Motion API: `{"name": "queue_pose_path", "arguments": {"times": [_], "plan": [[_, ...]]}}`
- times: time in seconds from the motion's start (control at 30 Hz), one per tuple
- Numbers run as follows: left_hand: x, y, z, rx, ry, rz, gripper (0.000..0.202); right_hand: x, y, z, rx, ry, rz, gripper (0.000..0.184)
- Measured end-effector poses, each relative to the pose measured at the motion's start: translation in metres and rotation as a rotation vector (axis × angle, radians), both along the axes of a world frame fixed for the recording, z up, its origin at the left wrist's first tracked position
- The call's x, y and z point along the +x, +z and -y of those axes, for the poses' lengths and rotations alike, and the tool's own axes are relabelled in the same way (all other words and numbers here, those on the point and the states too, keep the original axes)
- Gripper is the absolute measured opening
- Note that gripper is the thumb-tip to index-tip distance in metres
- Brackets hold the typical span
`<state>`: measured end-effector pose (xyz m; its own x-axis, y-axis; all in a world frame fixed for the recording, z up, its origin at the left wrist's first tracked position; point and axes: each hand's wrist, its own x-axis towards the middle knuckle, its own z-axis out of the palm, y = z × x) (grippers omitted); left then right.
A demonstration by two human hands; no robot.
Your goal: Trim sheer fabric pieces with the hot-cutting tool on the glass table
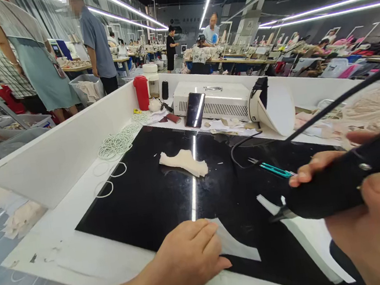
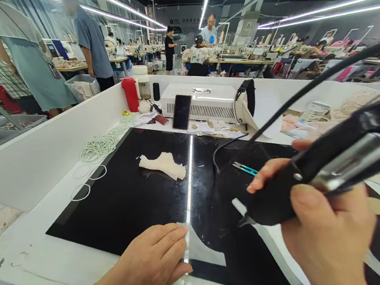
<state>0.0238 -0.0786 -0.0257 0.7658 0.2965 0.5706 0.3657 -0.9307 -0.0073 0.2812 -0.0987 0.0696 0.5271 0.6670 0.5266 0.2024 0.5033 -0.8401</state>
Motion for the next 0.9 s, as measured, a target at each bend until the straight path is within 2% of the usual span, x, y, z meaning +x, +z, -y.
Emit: {"name": "queue_pose_path", "arguments": {"times": [0.13, 0.37, 0.57, 0.9], "plan": [[-0.001, 0.0, -0.001, 0.014, -0.003, 0.0, 0.036, -0.035, -0.001, -0.009, 0.036, 0.156, -0.111, 0.056], [0.0, -0.001, -0.001, 0.0, -0.007, 0.033, 0.039, -0.078, -0.019, -0.022, 0.169, 0.291, -0.16, 0.045], [0.0, -0.002, 0.0, -0.021, -0.01, 0.052, 0.037, -0.084, -0.028, -0.03, 0.153, 0.261, -0.139, 0.041], [-0.001, -0.001, 0.0, -0.017, 0.0, 0.052, 0.036, -0.084, -0.03, -0.03, 0.167, 0.262, -0.124, 0.041]]}}
